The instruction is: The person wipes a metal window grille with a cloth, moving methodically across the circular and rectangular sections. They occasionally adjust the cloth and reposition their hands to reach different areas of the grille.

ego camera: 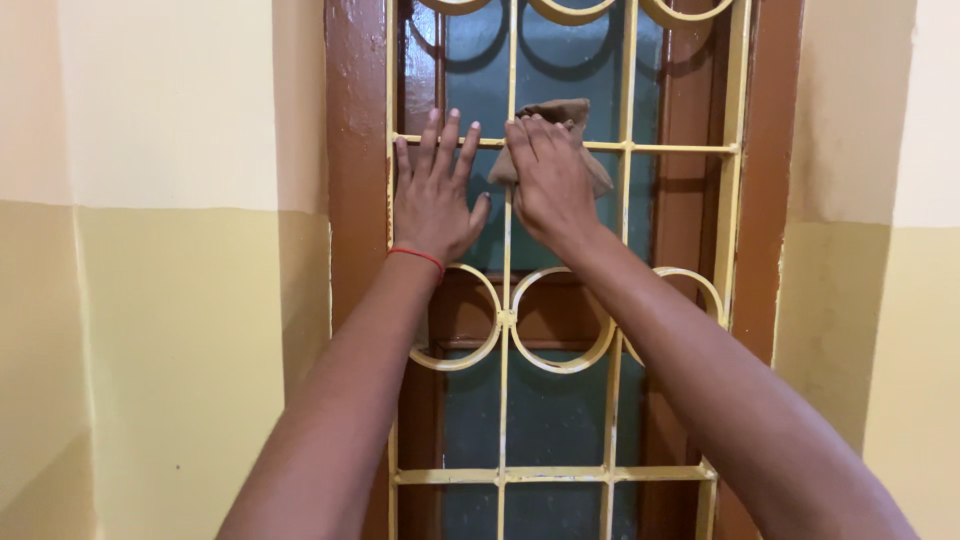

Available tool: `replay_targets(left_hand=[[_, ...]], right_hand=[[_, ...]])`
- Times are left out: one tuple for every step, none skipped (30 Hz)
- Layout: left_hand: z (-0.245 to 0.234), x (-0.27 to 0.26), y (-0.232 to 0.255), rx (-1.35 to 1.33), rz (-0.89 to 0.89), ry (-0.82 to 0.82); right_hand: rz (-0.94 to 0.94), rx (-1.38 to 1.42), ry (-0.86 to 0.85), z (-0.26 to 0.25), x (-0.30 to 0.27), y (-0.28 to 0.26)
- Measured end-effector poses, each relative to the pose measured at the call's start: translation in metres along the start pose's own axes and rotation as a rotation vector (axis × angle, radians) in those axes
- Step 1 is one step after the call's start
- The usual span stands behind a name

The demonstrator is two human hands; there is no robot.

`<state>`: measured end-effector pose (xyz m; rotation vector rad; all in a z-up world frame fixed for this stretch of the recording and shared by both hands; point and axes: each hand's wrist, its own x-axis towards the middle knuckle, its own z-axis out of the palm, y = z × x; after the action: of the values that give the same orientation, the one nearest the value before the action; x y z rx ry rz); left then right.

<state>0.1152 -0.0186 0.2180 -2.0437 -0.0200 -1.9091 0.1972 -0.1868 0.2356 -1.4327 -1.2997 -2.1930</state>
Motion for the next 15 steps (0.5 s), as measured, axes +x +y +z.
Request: replay_targets(left_hand=[[-0.003,0.0,0.002,0.002,-0.013,-0.027],[-0.007,0.001,0.004,0.005,-0.026,-0.054],[-0.01,0.003,0.007,0.005,-0.037,-0.077],[-0.013,0.007,0.012,-0.023,-0.096,-0.121],[-0.015,0.011,0.018,-0.051,-0.151,-0.166],[-0.016,0.015,0.025,-0.079,-0.207,-0.212],[-0.015,0.02,0.034,-0.067,-0.188,-0.161],[-0.013,0.025,0.044,-0.056,-0.168,-0.11],[-0.01,0.033,0.052,-0.043,-0.148,-0.052],[-0.007,0.041,0.06,-0.028,-0.071,-0.046],[-0.002,0.048,0.068,-0.015,0.005,-0.044],[0.004,0.054,0.076,-0.002,0.08,-0.041],[0.01,0.059,0.086,-0.012,0.062,-0.093],[0.015,0.062,0.097,-0.023,0.044,-0.145],[0.017,0.067,0.103,-0.029,0.025,-0.194]], right_hand=[[-0.022,0.003,-0.029,-0.008,0.002,0.001],[-0.044,0.006,-0.057,-0.016,0.002,0.003],[-0.079,-0.019,-0.089,-0.025,0.0,0.007],[-0.113,-0.045,-0.122,-0.035,-0.004,0.012],[-0.145,-0.071,-0.154,-0.046,-0.01,0.018],[-0.154,-0.08,-0.164,-0.057,-0.017,0.025],[-0.164,-0.09,-0.172,-0.069,-0.023,0.033],[-0.174,-0.101,-0.18,-0.079,-0.027,0.04],[-0.112,-0.05,-0.239,-0.087,-0.028,0.048],[-0.05,0.003,-0.297,-0.093,-0.029,0.055],[0.013,0.056,-0.358,-0.098,-0.03,0.063],[0.065,0.097,-0.3,-0.103,-0.03,0.074],[0.119,0.137,-0.242,-0.109,-0.03,0.086],[0.172,0.177,-0.183,-0.113,-0.029,0.099],[0.247,0.202,-0.146,-0.114,-0.028,0.109]])
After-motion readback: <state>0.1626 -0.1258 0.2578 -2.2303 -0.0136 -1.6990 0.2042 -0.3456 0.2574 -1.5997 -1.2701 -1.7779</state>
